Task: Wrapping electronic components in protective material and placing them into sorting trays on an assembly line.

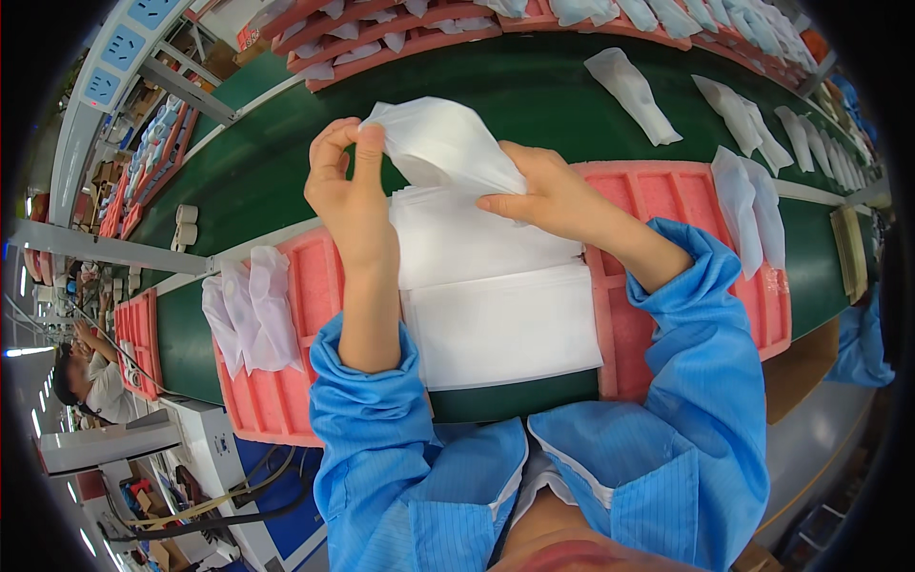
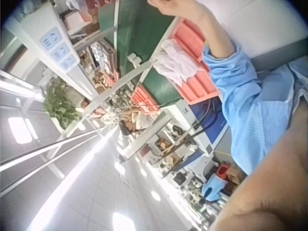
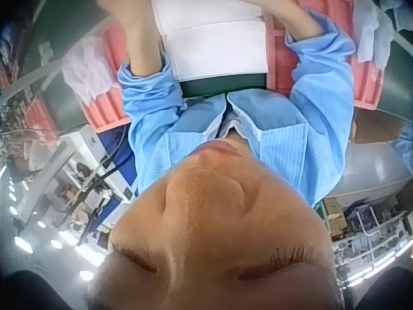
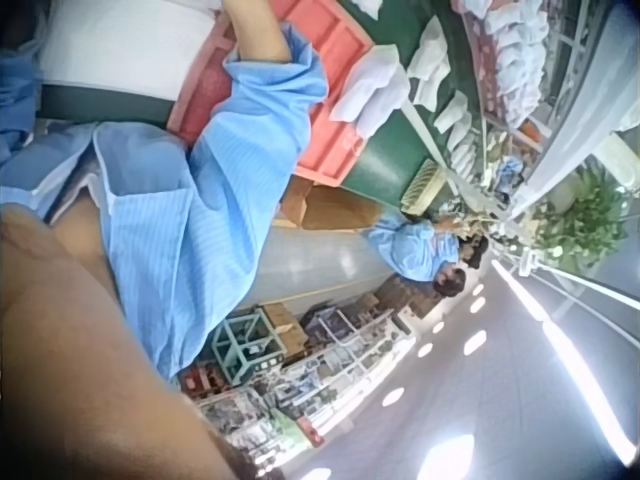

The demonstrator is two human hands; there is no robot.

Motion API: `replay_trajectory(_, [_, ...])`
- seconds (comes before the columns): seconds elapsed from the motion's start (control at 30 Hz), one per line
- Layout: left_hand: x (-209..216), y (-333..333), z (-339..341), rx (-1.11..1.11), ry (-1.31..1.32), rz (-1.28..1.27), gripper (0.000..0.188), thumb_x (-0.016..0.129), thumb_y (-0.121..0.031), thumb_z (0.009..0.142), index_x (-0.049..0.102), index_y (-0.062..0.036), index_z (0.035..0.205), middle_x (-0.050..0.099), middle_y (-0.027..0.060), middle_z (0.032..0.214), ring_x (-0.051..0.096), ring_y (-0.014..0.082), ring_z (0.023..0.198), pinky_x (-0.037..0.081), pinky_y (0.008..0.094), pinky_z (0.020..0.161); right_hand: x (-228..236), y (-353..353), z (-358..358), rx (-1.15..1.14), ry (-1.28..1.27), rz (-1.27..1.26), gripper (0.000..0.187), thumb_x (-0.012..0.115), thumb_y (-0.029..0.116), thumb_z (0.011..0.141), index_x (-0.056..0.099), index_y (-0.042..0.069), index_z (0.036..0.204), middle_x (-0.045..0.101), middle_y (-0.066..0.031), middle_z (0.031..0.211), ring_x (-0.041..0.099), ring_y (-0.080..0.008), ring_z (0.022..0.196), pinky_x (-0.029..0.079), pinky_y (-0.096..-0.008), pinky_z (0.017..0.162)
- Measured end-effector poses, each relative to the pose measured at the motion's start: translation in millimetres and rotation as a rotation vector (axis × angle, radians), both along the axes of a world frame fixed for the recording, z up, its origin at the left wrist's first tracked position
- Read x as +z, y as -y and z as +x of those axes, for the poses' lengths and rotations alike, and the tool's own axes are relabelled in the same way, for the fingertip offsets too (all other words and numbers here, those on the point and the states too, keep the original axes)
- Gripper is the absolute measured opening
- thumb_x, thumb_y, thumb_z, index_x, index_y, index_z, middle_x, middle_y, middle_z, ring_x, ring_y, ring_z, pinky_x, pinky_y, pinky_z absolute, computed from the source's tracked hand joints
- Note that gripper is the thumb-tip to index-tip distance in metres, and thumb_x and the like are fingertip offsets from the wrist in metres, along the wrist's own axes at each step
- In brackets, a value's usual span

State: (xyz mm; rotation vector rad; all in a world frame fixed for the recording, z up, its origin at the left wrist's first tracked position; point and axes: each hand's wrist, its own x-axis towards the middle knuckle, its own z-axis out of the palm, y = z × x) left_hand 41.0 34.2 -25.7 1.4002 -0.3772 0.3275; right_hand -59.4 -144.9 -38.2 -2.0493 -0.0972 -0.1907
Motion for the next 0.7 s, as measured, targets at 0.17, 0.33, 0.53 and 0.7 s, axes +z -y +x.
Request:
replay_trajectory(0.17, [-29.3,4.1,23.5,0.101,0.355,0.337,0.018,0.074,-0.015,0.083,0.062,-0.0021,0.087,0.062,0.0100,0.098,0.059,0.0208,0.091,0.046,0.0302,0.082,-26.0,26.0,29.1,-0.112,0.118,-0.319,0.040,0.073,0.023,0.080,0.054,0.001,0.107,0.062,-0.0206,0.095,0.063,-0.0343,0.081,0.050,-0.0400,0.073])
replay_trajectory(0.33, [-41.7,38.7,-10.1,-0.155,0.241,0.507,0.022,0.075,-0.013,0.079,0.062,-0.0026,0.093,0.062,0.0101,0.093,0.062,0.0204,0.073,0.048,0.0308,0.064,-49.3,90.3,54.3,-0.606,0.072,-0.591,0.053,0.071,0.022,0.078,0.048,0.003,0.122,0.064,-0.0237,0.101,0.062,-0.0409,0.096,0.049,-0.0459,0.082])
replay_trajectory(0.53, [-73.5,50.0,-32.2,-0.449,0.220,0.917,0.021,0.075,-0.021,0.079,0.064,-0.0049,0.087,0.065,0.0072,0.080,0.063,0.0221,0.067,0.048,0.0338,0.060,-80.9,111.1,57.0,-0.653,-0.211,-0.818,0.058,0.074,0.017,0.073,0.053,0.003,0.125,0.059,-0.0224,0.118,0.057,-0.0390,0.108,0.049,-0.0428,0.089])
replay_trajectory(0.7, [-80.1,50.3,-33.4,-0.510,0.221,1.066,0.024,0.077,-0.027,0.076,0.064,-0.0070,0.082,0.066,0.0054,0.079,0.064,0.0217,0.068,0.049,0.0342,0.060,-90.2,95.1,57.1,-0.545,0.288,-0.752,0.038,0.071,0.010,0.074,0.064,0.003,0.110,0.060,-0.0185,0.113,0.058,-0.0356,0.104,0.048,-0.0407,0.091])
